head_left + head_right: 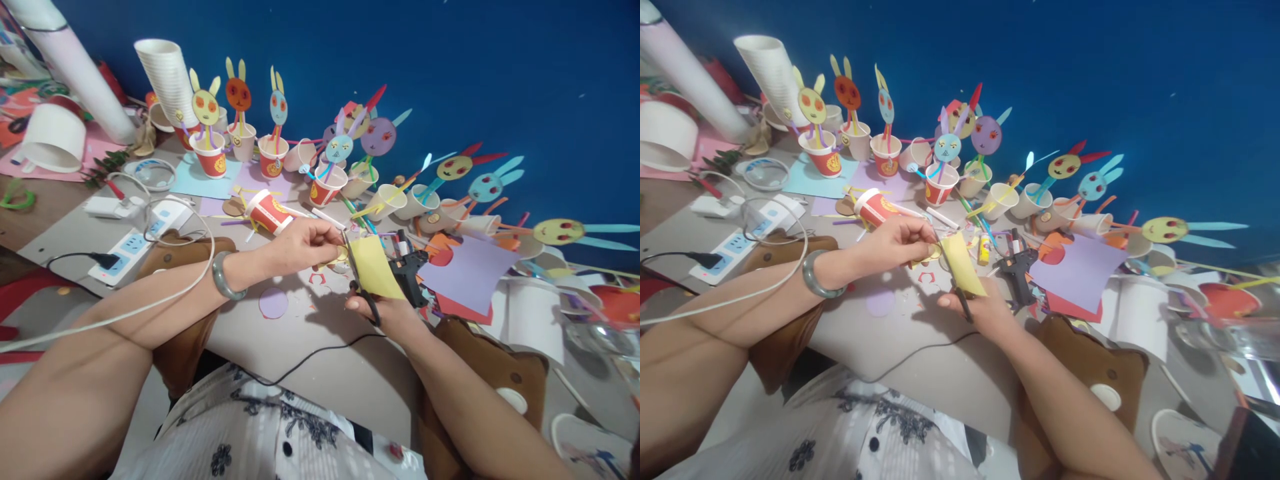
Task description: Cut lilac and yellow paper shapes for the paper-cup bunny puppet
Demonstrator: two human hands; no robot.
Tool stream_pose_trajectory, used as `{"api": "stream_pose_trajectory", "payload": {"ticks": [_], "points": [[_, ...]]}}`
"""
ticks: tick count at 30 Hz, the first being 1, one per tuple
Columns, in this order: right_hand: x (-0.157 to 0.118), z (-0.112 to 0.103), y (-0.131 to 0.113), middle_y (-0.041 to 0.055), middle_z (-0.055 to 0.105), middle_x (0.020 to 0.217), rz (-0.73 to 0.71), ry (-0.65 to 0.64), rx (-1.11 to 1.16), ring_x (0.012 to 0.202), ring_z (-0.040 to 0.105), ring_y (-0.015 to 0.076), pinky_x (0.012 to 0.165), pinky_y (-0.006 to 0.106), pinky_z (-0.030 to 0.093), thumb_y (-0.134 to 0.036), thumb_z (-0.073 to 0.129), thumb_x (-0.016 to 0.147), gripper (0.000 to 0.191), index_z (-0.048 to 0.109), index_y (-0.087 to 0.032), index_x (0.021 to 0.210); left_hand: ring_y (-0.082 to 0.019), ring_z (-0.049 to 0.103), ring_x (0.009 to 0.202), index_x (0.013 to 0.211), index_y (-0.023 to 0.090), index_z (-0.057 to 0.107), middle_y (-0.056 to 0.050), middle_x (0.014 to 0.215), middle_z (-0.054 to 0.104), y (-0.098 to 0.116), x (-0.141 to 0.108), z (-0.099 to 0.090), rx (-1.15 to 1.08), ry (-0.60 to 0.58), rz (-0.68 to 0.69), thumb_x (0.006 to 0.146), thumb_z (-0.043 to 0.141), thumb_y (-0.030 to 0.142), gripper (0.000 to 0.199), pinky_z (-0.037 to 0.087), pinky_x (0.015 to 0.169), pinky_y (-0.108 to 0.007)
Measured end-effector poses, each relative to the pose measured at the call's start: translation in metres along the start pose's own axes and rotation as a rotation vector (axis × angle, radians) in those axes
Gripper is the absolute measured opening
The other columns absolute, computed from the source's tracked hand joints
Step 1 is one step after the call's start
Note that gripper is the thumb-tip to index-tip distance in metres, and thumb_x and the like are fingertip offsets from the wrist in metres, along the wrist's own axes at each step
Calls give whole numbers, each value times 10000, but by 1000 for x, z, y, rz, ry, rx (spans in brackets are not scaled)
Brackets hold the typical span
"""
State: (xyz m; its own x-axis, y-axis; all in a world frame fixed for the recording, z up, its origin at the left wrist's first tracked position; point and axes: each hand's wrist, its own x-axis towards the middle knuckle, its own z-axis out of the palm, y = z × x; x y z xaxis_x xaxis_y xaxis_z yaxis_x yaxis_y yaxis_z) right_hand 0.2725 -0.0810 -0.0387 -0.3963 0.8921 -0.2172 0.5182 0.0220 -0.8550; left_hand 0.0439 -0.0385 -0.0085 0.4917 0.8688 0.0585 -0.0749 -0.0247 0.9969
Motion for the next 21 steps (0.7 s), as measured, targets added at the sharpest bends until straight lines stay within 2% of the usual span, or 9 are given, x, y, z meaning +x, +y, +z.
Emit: {"api": "stream_pose_trajectory", "payload": {"ticks": [7,16,21], "points": [[1,2,0,-16,433,532,23,7,42,549,390,137,521,294,307,-816,703,622,649,487,-206,563,-31,434,444,723,143,563,67,514,527,5,0,2,-40,9,-61,743,611,118,58,337,428,-160],[1,11,-13,-41,450,582,20,85,224,546,383,117,518,281,324,-665,826,581,560,512,-212,681,-37,413,441,701,154,546,72,499,494,2,2,2,-41,14,-69,711,610,157,64,329,414,-164],[2,12,-12,-57,422,541,34,84,222,513,368,107,497,276,306,-645,840,570,559,496,-215,666,-36,419,440,702,155,540,63,513,526,4,2,2,-49,12,-72,702,605,156,65,329,418,-167]]}}
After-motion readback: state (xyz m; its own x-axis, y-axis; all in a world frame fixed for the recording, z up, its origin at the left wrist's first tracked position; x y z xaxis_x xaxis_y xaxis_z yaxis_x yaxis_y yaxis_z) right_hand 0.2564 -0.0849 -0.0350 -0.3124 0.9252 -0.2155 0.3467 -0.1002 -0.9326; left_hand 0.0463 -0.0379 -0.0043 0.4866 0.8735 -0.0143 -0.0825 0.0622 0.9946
